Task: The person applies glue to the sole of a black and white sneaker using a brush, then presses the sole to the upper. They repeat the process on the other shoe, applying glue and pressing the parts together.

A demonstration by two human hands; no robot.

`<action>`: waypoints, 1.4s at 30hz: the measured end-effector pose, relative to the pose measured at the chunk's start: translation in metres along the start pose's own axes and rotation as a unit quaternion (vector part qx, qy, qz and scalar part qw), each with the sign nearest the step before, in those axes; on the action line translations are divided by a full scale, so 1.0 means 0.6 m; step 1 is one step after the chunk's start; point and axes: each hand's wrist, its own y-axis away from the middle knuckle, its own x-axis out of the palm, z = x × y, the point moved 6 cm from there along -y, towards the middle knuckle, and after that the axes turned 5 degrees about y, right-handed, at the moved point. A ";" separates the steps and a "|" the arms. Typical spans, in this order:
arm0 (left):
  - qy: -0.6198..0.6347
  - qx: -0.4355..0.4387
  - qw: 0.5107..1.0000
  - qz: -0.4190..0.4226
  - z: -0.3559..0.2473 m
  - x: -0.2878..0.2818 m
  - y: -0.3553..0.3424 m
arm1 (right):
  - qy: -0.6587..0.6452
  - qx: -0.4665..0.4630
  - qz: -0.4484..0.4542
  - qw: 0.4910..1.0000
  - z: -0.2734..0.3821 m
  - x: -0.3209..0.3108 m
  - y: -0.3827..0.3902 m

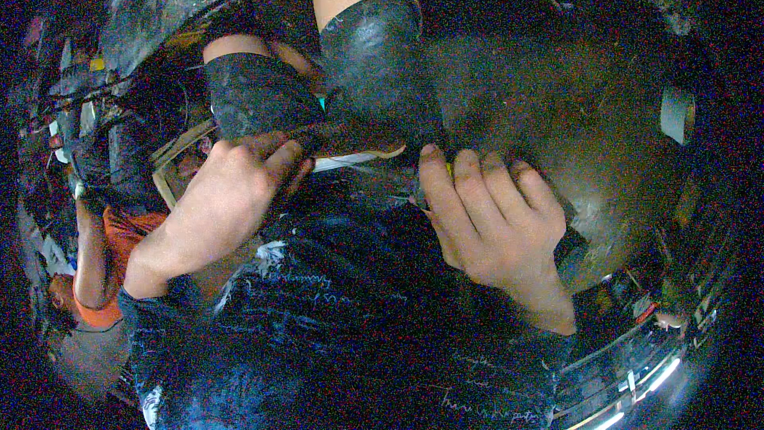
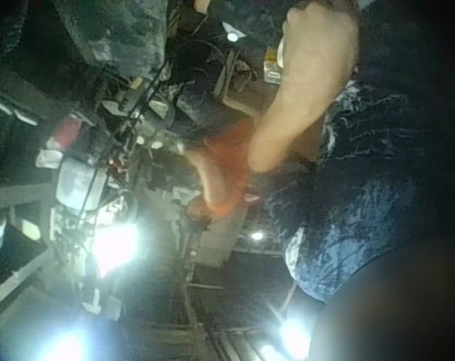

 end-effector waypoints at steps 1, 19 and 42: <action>-0.005 0.003 1.000 0.000 -0.001 0.000 0.000 | 0.008 -0.001 0.003 1.000 0.003 -0.002 0.000; -0.062 0.017 0.998 -0.014 -0.013 0.000 -0.012 | 0.052 -0.024 0.038 0.998 0.001 -0.006 -0.009; -0.070 -0.019 0.996 0.051 -0.010 -0.006 -0.061 | 0.039 0.008 0.058 0.998 -0.020 -0.001 0.005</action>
